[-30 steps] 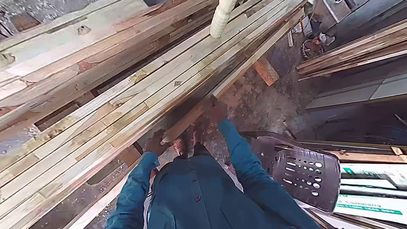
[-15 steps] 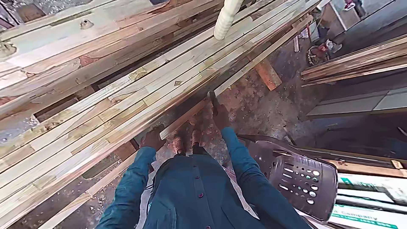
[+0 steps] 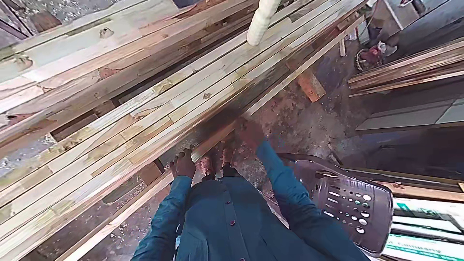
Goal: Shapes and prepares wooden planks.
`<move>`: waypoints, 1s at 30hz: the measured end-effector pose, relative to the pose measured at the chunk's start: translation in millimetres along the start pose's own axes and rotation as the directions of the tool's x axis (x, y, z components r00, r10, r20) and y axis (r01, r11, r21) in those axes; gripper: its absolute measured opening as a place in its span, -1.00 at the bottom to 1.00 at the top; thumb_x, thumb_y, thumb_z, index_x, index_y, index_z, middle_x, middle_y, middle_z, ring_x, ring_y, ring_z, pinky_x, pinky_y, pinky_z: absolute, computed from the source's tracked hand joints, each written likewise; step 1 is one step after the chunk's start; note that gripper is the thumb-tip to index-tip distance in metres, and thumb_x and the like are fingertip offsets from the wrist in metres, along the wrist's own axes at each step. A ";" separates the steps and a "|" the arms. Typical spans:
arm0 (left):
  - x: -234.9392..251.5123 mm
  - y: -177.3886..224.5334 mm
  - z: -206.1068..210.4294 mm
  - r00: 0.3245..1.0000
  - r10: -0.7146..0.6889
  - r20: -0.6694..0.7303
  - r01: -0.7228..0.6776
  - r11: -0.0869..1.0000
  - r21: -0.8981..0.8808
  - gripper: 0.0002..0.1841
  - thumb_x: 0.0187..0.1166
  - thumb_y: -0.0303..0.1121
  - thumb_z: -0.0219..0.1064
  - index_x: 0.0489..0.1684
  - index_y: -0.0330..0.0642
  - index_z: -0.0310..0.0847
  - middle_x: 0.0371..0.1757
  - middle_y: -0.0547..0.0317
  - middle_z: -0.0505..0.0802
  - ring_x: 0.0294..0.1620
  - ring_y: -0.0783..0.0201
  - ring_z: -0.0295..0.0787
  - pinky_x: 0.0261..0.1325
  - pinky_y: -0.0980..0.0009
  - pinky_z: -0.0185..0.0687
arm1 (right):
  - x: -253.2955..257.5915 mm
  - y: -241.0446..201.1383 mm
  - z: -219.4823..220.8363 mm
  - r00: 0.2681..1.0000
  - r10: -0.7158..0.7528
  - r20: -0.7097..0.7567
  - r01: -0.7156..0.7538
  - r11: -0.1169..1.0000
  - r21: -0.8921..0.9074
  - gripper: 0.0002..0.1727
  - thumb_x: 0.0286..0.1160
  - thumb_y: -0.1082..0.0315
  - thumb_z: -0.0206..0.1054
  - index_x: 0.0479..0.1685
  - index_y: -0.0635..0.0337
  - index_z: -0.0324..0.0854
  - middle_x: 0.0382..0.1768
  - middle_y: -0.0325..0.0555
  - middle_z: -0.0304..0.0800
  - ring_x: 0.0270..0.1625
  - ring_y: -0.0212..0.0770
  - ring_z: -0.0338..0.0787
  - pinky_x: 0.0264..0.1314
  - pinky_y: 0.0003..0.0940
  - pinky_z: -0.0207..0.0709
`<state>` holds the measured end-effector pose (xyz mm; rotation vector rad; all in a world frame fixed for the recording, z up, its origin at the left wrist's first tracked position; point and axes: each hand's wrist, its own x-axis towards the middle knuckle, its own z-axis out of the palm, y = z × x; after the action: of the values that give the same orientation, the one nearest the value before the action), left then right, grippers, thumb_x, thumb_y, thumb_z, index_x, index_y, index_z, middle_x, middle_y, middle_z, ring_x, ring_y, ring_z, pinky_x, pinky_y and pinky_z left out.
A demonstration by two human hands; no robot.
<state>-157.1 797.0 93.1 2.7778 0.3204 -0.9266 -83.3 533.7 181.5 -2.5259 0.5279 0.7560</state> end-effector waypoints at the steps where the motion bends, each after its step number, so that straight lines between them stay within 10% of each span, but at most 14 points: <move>1: -1.3 -1.8 1.7 1.000 0.009 -0.030 -0.009 1.000 -0.010 -0.31 0.46 -0.29 0.44 0.71 0.12 0.41 0.56 -0.13 0.66 0.59 -0.24 0.55 0.57 -0.36 0.34 | -14.1 -10.9 19.6 0.999 -0.009 0.041 0.010 1.000 -0.029 -0.61 0.52 0.25 0.39 0.18 0.36 0.66 0.22 0.36 0.70 0.22 0.29 0.79 0.20 0.29 0.66; 6: 17.5 -23.9 22.2 0.937 0.227 -0.264 -0.208 0.973 0.099 -0.41 0.58 -0.47 0.34 0.66 -0.23 0.37 0.53 -0.37 0.60 0.52 -0.38 0.56 0.41 -0.37 0.47 | -55.2 -24.7 60.4 0.971 -0.145 0.188 0.164 0.982 -0.092 -0.69 0.65 0.21 0.27 0.15 0.22 0.72 0.07 0.25 0.80 0.15 0.26 0.81 0.11 0.32 0.66; 8: 23.0 -25.3 -3.1 0.976 0.206 -0.075 -0.204 0.978 0.042 -0.15 0.30 -0.37 0.60 0.69 -0.32 0.30 0.51 -0.42 0.60 0.50 -0.39 0.57 0.43 -0.38 0.49 | -63.2 -1.8 59.6 0.956 -0.253 0.151 0.232 0.962 0.143 -0.65 0.78 0.23 0.19 0.27 0.26 0.70 0.00 0.24 0.82 -0.02 0.17 0.85 0.07 0.21 0.69; 10: 20.3 -25.0 -13.9 0.985 0.170 -0.006 -0.169 0.984 0.052 -0.02 0.17 -0.21 0.70 0.66 -0.37 0.26 0.50 -0.43 0.60 0.49 -0.38 0.58 0.48 -0.38 0.42 | -76.6 24.2 61.8 0.959 -0.253 0.129 0.157 0.852 0.500 -0.63 0.86 0.20 0.10 0.34 0.25 0.63 -0.25 -0.01 0.75 -0.46 -0.23 0.66 -0.43 -0.29 0.59; 15: 27.0 -32.8 10.0 0.965 0.246 -0.093 -0.237 0.967 0.098 -0.19 0.28 -0.62 0.52 0.65 -0.41 0.26 0.49 -0.45 0.60 0.50 -0.39 0.57 0.52 -0.31 0.44 | -107.6 55.8 66.4 0.954 -0.234 0.189 -0.063 0.458 0.887 -0.62 0.91 0.22 0.00 0.10 0.32 0.66 -0.33 -0.07 0.82 -0.55 -0.35 0.69 -0.54 -0.52 0.60; 19: 20.2 -58.2 -23.3 0.966 0.258 0.020 -0.255 0.963 -0.082 -0.24 0.31 -0.28 0.58 0.65 -0.11 0.47 0.52 -0.29 0.66 0.58 -0.33 0.53 0.52 -0.42 0.40 | -110.0 59.2 90.1 0.907 -0.359 0.221 -0.012 0.501 0.866 -0.69 0.82 0.27 0.17 0.07 0.36 0.71 -0.14 0.06 0.91 -0.29 -0.14 0.89 -0.19 -0.27 0.82; 23: 19.1 -87.9 -28.8 0.920 0.386 -0.069 -0.389 0.874 -0.291 -0.51 0.37 -0.35 0.56 0.36 -0.11 0.72 0.21 -0.17 0.87 0.26 -0.16 0.82 0.40 -0.29 0.62 | -104.4 42.0 114.3 0.879 -0.369 0.303 -0.041 0.574 0.818 -0.68 0.71 0.31 0.32 0.25 0.34 0.70 -0.07 0.09 0.92 -0.14 -0.03 0.95 -0.05 -0.14 0.87; 30: -57.3 -129.8 -40.8 0.956 0.190 -0.224 -0.236 0.951 -0.201 -0.46 0.74 -0.54 0.03 0.73 -0.01 0.41 0.48 -0.16 0.75 0.47 -0.24 0.70 0.53 -0.30 0.49 | -109.9 4.6 148.1 0.848 -0.478 0.229 0.157 0.639 0.753 -0.48 0.64 0.38 0.38 0.60 0.18 0.52 -0.20 -0.10 0.89 -0.45 -0.34 0.82 -0.36 -0.40 0.78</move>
<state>-213.1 923.4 145.0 2.6312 0.1379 -0.5224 -232.4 631.2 133.7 -1.5910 0.1420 0.7259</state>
